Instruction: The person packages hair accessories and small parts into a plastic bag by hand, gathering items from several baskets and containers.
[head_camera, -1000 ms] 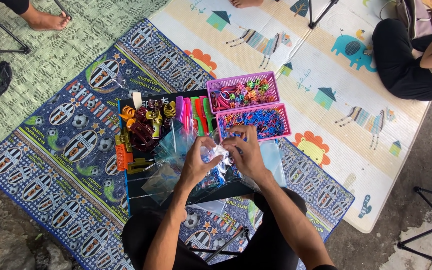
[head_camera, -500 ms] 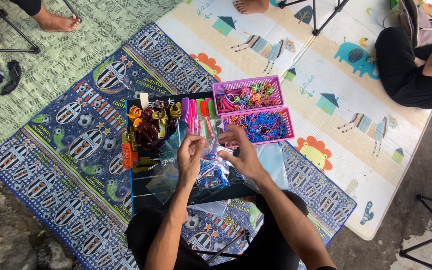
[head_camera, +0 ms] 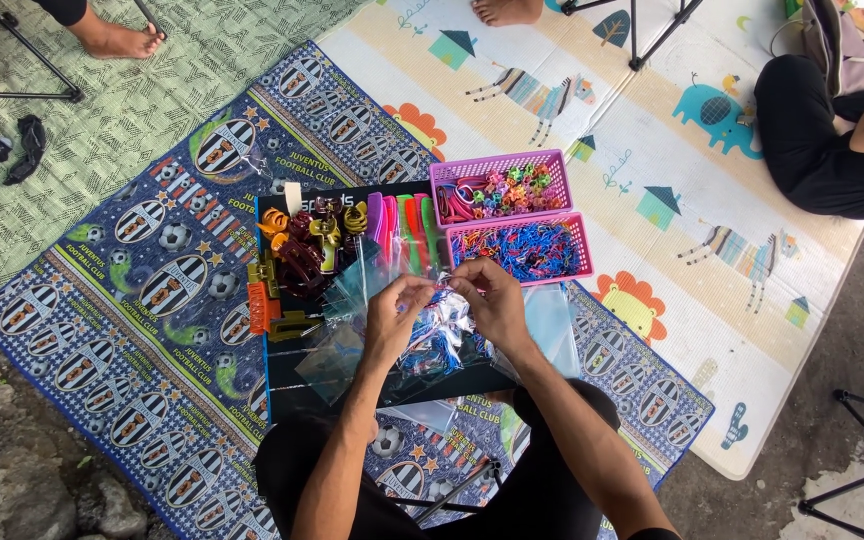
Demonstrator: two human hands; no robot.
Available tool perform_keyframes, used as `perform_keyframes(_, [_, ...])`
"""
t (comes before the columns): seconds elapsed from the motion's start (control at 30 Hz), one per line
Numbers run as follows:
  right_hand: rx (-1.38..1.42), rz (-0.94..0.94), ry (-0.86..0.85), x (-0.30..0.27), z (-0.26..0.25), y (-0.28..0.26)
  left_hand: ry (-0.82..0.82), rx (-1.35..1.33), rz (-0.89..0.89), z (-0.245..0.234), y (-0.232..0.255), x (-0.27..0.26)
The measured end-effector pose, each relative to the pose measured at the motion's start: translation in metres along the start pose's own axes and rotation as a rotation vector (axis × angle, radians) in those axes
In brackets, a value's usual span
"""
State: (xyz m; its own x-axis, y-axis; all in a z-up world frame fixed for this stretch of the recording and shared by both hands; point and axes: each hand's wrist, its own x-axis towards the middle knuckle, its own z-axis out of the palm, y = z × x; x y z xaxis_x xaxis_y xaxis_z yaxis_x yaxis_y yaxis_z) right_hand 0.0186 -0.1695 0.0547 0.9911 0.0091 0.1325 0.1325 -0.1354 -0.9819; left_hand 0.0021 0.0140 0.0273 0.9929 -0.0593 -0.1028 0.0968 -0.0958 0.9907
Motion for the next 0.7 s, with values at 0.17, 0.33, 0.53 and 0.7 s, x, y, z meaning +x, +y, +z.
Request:
perform_keyframes(0.17, [0.089,0.041,-0.102,0.000,0.000,-0.006,0.072,0.101,-0.008,-0.003,-0.009,-0.001])
perform_keyframes(0.33, [0.005,0.050,-0.226,-0.001,-0.005,-0.002,0.073,0.062,0.038,0.003,-0.011,0.002])
perform_keyframes(0.53, [0.111,0.136,-0.176,-0.002,-0.001,-0.019,0.018,0.011,0.026,0.002,0.013,0.000])
perform_keyframes(0.7, [0.073,0.105,-0.221,-0.003,-0.004,-0.014,0.072,-0.016,0.035,0.002,-0.019,0.004])
